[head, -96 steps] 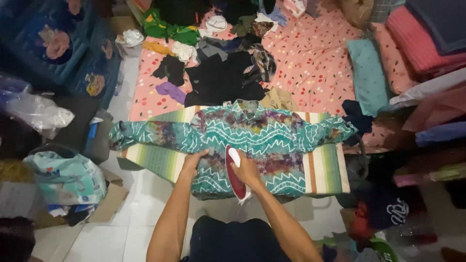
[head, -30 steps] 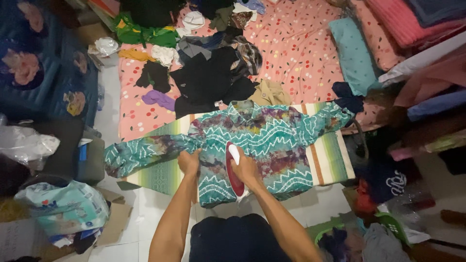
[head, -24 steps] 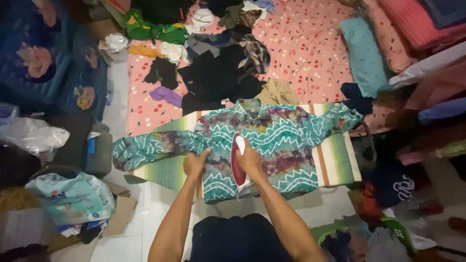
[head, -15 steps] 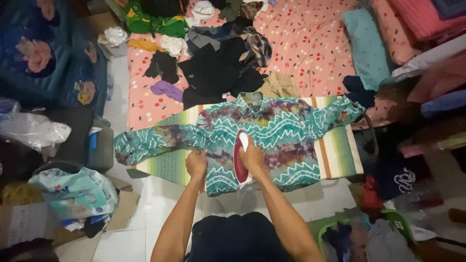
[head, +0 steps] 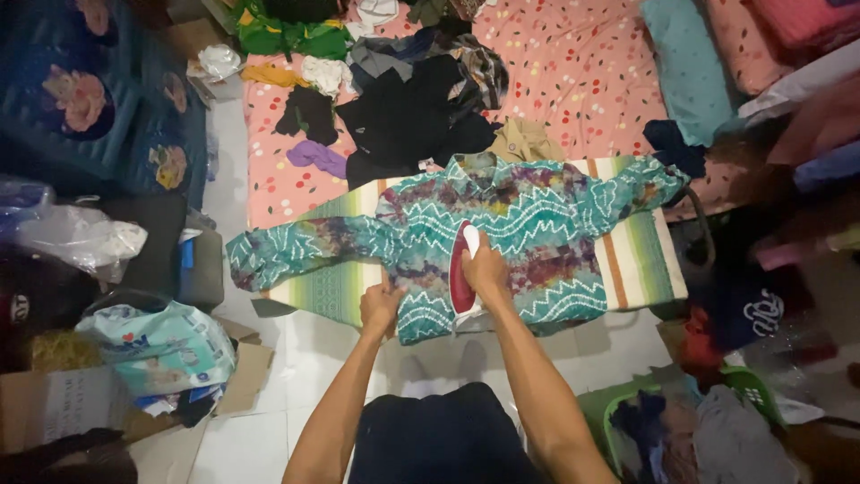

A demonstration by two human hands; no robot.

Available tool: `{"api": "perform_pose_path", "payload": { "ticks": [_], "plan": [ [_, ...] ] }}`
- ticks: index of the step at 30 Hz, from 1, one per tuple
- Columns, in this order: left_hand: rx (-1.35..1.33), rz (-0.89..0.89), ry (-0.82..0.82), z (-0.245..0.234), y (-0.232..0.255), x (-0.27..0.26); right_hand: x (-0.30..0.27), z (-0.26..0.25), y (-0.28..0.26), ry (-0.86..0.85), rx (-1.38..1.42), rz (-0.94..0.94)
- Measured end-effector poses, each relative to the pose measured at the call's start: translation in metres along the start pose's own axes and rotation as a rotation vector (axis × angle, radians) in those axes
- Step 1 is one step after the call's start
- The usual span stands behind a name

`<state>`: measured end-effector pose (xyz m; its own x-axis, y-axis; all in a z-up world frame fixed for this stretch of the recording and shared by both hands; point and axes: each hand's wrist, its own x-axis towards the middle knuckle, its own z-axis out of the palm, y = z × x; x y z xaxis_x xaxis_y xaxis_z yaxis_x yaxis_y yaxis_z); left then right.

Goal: The person irons a patterned long-sleeve shirt on an ironing board. They smooth the fabric with one hand while moving the iron with the other, then reposition the shirt and continue ironing different sections.

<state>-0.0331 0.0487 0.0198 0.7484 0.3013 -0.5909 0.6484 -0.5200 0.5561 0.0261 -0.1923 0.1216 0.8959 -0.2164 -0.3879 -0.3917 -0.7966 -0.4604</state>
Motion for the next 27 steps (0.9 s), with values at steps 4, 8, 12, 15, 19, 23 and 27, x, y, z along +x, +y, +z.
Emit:
{"api": "perform_pose_path", "payload": {
  "ticks": [4,8,12,15,19,23,27],
  "plan": [
    [0.024,0.029,-0.177,-0.002,-0.009,-0.012,0.007,0.014,0.015,-0.016,0.033,0.003],
    [0.041,0.03,-0.198,0.019,-0.037,0.007,-0.04,0.008,0.009,-0.047,-0.007,0.027],
    [-0.142,0.043,-0.125,0.042,-0.052,0.022,-0.067,0.006,0.012,-0.091,-0.01,0.025],
    [-0.16,0.066,-0.119,0.047,-0.047,0.013,-0.069,0.008,0.019,-0.077,0.005,-0.008],
    [-0.199,0.064,-0.125,-0.049,0.08,-0.134,-0.057,0.015,0.025,-0.039,0.005,-0.021],
    [-0.092,0.033,0.009,0.037,-0.052,-0.018,-0.045,0.016,0.032,0.0,-0.011,-0.03],
    [0.005,0.022,0.086,0.013,-0.021,-0.054,-0.029,0.024,0.037,0.022,-0.03,-0.027]
  ]
}}
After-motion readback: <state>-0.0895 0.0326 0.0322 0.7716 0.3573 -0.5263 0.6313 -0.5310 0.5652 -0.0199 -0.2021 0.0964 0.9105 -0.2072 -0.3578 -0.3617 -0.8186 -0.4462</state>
